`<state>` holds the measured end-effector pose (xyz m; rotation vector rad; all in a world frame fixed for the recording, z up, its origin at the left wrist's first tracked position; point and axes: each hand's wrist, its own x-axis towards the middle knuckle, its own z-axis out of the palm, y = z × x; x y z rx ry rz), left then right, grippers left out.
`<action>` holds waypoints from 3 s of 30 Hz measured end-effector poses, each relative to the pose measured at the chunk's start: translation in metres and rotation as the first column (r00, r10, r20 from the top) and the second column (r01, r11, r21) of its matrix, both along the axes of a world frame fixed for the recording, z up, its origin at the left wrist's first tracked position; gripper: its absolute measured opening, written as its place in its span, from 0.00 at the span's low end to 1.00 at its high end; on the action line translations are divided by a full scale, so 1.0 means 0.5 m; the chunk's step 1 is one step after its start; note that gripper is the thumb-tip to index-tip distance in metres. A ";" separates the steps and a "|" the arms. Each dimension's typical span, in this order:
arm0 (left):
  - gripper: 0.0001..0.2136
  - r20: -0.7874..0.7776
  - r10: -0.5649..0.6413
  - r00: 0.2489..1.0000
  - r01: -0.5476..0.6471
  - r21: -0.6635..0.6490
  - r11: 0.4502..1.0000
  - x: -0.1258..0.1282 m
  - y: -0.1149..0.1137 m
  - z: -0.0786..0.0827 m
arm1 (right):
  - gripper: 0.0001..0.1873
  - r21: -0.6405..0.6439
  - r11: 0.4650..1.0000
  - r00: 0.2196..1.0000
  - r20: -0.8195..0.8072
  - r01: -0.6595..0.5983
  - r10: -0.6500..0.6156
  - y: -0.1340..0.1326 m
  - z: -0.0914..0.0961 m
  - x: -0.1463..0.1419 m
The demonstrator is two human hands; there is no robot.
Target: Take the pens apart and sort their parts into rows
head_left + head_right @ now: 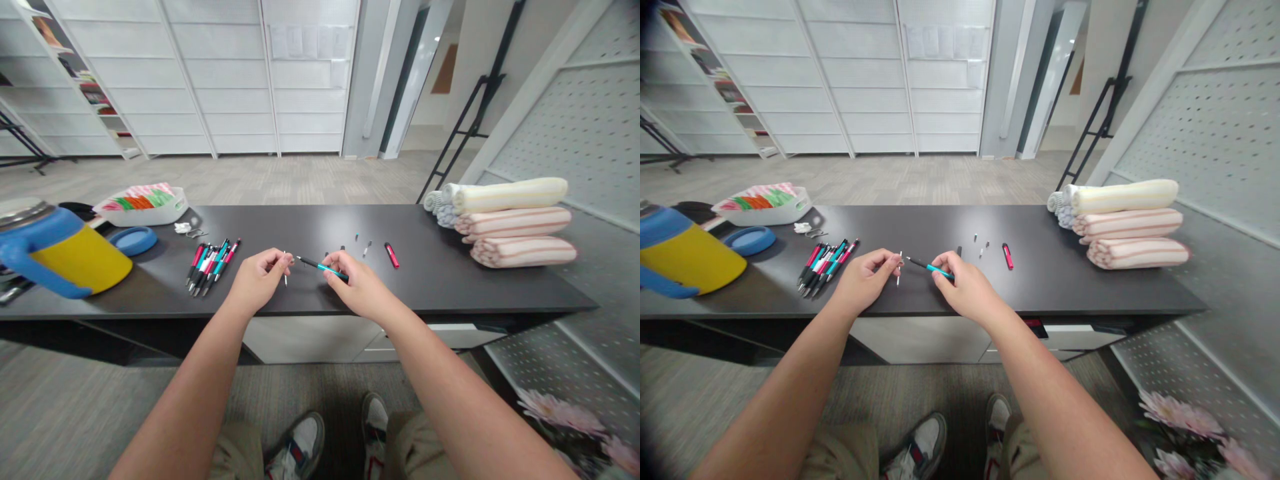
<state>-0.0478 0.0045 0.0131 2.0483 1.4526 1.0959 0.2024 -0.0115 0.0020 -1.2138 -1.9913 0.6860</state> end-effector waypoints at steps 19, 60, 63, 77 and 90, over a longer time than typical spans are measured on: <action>0.11 0.036 -0.154 0.987 0.156 -0.089 0.984 0.001 -0.004 0.007 | 0.11 0.086 0.995 0.989 -0.141 0.049 -0.036 0.004 0.002 -0.053; 0.15 0.047 -0.126 0.991 0.132 -0.154 0.979 -0.003 0.003 0.003 | 0.02 0.140 0.877 0.718 0.523 0.459 -0.459 0.029 0.086 0.110; 0.17 0.027 -0.118 0.993 0.121 -0.146 0.982 -0.002 0.002 0.006 | 0.02 0.109 0.884 0.700 0.570 0.455 -0.431 0.036 0.071 0.133; 0.17 0.023 -0.130 0.991 0.132 -0.144 0.981 -0.004 0.003 0.001 | 0.04 0.079 0.894 0.721 0.562 0.440 -0.405 0.050 0.068 0.125; 0.17 -0.008 -0.132 0.991 0.130 -0.135 0.982 -0.001 0.000 0.006 | 0.06 0.111 0.864 0.537 0.742 0.492 -0.401 0.079 0.073 0.160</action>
